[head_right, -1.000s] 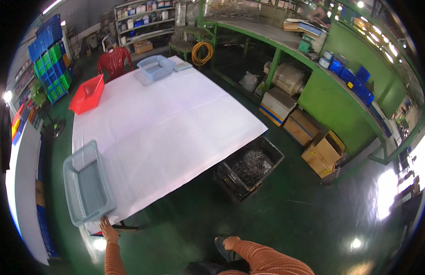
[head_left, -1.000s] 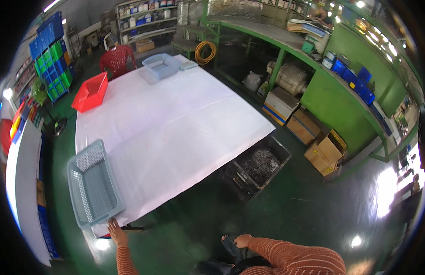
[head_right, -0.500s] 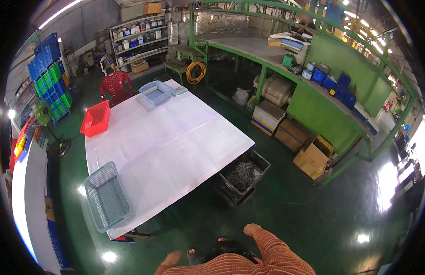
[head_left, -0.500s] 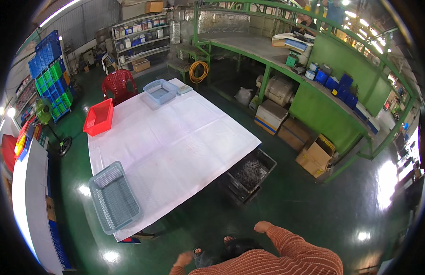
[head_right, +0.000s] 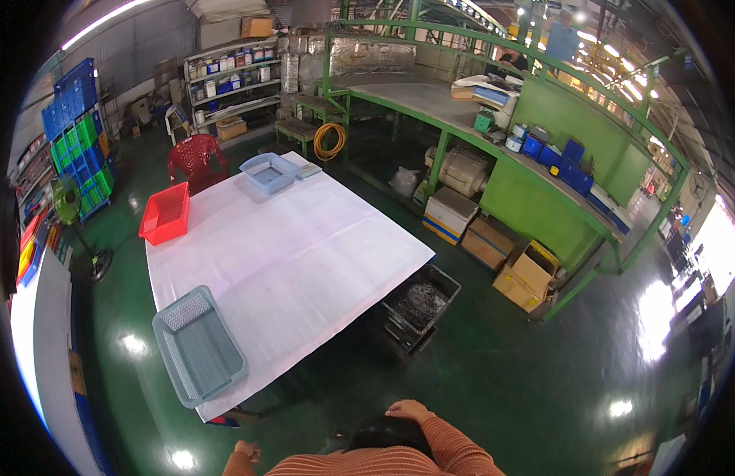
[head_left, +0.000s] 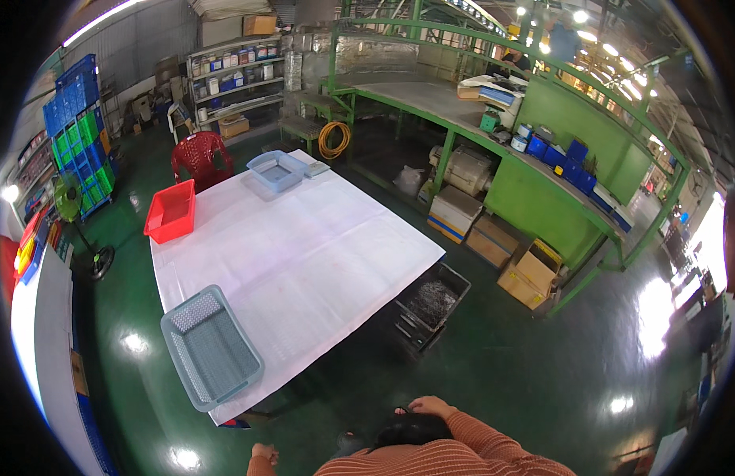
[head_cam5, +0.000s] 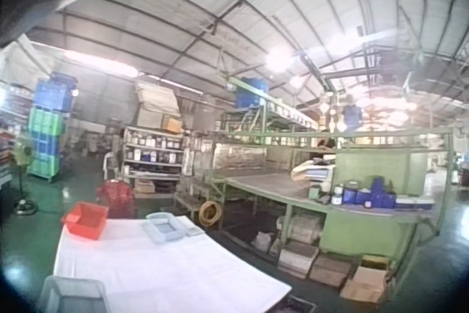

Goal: The person walks through a warehouse, picks up a black plastic bin, and places it on a table. They then remove a label from the bin and place it on a stack of other bins. The person continues to organize bins and labels throughout the warehouse.

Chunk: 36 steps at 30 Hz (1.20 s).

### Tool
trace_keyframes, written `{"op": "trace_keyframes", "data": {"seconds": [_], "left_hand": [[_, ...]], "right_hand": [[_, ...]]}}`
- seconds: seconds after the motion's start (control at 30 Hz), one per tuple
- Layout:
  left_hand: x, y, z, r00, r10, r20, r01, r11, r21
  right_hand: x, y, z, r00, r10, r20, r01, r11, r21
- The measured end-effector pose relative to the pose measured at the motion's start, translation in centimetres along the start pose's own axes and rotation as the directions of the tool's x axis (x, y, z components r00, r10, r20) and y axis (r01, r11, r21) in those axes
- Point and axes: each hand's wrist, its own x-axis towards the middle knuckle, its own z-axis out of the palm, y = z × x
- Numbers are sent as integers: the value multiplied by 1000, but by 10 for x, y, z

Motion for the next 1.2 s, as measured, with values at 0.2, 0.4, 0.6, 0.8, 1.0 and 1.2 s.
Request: {"op": "trace_keyframes", "data": {"seconds": [0.2, 0.4, 0.6, 0.8, 1.0, 1.2], "left_hand": [[-98, 166, 48, 896, 408, -179, -280, 829, 485], [-159, 222, 160, 771, 4, 637, -535, 546, 645], [-143, 192, 226, 733, 189, 653, -664, 406, 628], [-18, 158, 209, 756, 199, 623, -583, -227, 780], [-36, 164, 239, 883, 362, 297, -177, -330, 927], [-79, 156, 404, 589, 667, 456, -679, 103, 727]], "right_hand": [[-58, 63, 23, 907, 416, -72, -384, 884, 264], [-121, 154, 119, 791, 596, -140, -504, 764, 403], [-194, 148, 134, 667, 745, -24, -609, 563, 560], [-195, 210, 164, 712, 692, -117, -467, 591, 658], [-213, 262, 177, 742, 611, -275, -317, 682, 659], [-274, 335, 169, 720, 676, -159, -447, 626, 639]]}}
